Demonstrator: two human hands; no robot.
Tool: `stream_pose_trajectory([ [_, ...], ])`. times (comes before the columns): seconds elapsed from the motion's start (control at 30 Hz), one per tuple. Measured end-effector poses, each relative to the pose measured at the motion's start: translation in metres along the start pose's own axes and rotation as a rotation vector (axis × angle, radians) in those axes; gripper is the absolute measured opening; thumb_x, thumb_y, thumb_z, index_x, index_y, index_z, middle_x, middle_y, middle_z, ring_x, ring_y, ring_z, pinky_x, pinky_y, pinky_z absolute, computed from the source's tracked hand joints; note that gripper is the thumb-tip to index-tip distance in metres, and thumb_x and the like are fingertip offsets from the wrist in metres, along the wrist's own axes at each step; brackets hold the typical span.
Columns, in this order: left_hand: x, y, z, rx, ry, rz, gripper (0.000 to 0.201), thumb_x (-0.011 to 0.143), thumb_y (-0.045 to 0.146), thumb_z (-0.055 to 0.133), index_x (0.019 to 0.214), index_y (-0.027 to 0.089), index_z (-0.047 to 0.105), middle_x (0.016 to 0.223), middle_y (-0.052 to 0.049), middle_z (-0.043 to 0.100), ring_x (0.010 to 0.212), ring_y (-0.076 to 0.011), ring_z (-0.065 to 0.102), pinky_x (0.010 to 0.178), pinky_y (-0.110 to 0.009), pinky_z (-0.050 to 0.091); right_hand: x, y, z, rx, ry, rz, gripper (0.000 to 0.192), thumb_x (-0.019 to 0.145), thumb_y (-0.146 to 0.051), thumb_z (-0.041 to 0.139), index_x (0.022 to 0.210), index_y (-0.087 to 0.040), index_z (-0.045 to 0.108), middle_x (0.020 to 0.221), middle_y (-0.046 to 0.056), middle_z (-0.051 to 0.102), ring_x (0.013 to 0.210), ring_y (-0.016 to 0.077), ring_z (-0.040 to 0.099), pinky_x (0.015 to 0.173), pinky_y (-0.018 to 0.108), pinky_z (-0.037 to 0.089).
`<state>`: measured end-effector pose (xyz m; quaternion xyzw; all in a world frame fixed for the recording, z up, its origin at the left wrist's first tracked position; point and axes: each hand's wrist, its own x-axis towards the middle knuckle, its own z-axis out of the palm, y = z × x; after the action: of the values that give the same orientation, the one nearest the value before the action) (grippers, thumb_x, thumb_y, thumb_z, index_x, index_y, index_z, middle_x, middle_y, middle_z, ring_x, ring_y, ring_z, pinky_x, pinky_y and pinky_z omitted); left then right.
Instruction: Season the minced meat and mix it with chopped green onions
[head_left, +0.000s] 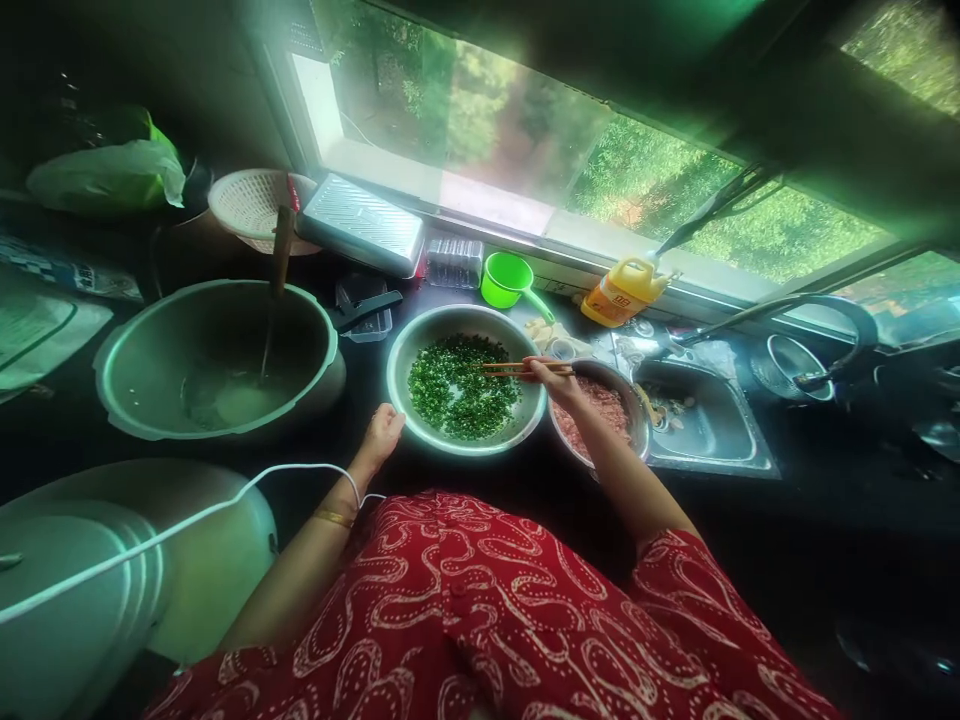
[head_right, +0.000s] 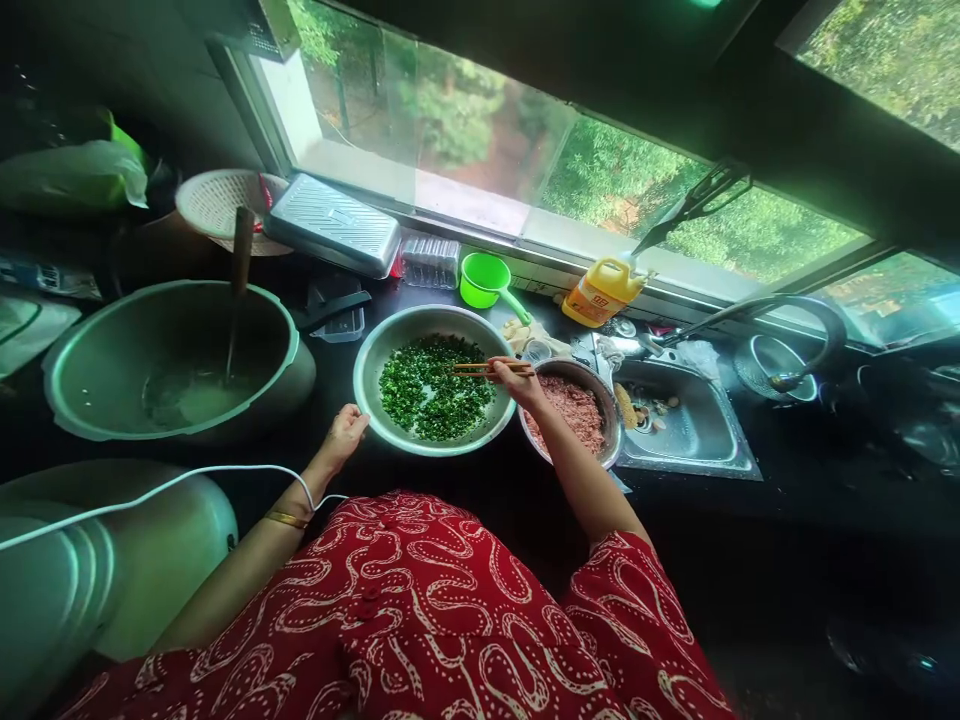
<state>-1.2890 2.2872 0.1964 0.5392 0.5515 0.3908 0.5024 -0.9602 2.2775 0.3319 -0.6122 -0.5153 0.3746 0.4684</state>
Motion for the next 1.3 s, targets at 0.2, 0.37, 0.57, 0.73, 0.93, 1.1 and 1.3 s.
stream_pose_trajectory([
  [0.2,-0.005,0.005,0.002,0.044,-0.040,-0.012,0.026,0.072,0.043,0.049,0.067,0.021,0.038,0.046,0.005,0.042,0.044,-0.0111,0.040,0.045,-0.022,0.028,0.007,0.019,-0.054,0.140,0.173,0.191,0.023,0.071,-0.036,0.071,0.080,-0.015,0.067,0.076,0.006,0.071,0.065,0.0192,0.068,0.066,0.034,0.059],
  [0.37,-0.006,0.010,0.004,0.030,-0.039,-0.031,0.027,0.071,0.045,0.049,0.069,0.021,0.036,0.047,0.006,0.041,0.044,-0.0109,0.039,0.045,-0.022,0.028,0.022,0.038,-0.088,0.270,0.269,0.299,0.010,0.080,-0.025,0.062,0.077,-0.016,0.062,0.067,0.004,0.069,0.059,0.0165,0.066,0.063,0.031,0.058],
  [0.57,-0.008,0.014,0.004,0.011,-0.020,-0.046,0.029,0.069,0.047,0.051,0.070,0.021,0.037,0.049,0.007,0.041,0.047,-0.0108,0.042,0.048,-0.022,0.031,0.029,0.040,-0.093,0.277,0.271,0.338,0.007,0.080,-0.017,0.061,0.074,-0.014,0.064,0.063,0.003,0.068,0.055,0.0146,0.064,0.059,0.027,0.056],
  [0.73,-0.008,0.012,0.009,-0.018,-0.021,-0.062,0.028,0.070,0.045,0.051,0.071,0.021,0.037,0.050,0.007,0.040,0.046,-0.0105,0.040,0.048,-0.022,0.032,0.031,0.041,-0.096,0.270,0.301,0.333,0.007,0.080,-0.018,0.062,0.073,-0.015,0.065,0.062,0.002,0.068,0.055,0.0142,0.064,0.059,0.026,0.056],
  [0.93,-0.003,0.027,-0.014,0.359,-0.009,-0.051,0.026,0.082,0.042,0.045,0.083,0.017,0.051,0.063,-0.002,0.055,0.059,-0.0185,0.054,0.058,-0.029,0.040,0.019,0.012,-0.084,0.361,0.199,0.231,0.010,0.080,-0.023,0.063,0.074,-0.015,0.066,0.061,0.003,0.067,0.056,0.0144,0.064,0.057,0.025,0.056],
  [1.1,0.002,0.100,0.005,0.925,0.169,0.509,0.036,0.091,0.031,0.040,0.117,0.013,0.057,0.112,-0.015,0.061,0.100,-0.0291,0.055,0.083,-0.039,0.040,0.003,-0.025,-0.053,0.452,0.131,0.207,0.010,0.081,-0.023,0.061,0.077,-0.015,0.065,0.065,0.003,0.069,0.055,0.0139,0.065,0.056,0.024,0.056],
  [1.3,0.014,0.154,0.093,1.127,-0.065,0.963,0.031,0.093,0.027,0.044,0.115,0.011,0.060,0.117,-0.017,0.060,0.112,-0.0289,0.049,0.093,-0.044,0.031,-0.019,-0.041,-0.024,0.570,0.117,0.343,0.010,0.084,-0.018,0.055,0.079,-0.015,0.063,0.064,0.004,0.068,0.053,0.0140,0.064,0.055,0.025,0.057],
])
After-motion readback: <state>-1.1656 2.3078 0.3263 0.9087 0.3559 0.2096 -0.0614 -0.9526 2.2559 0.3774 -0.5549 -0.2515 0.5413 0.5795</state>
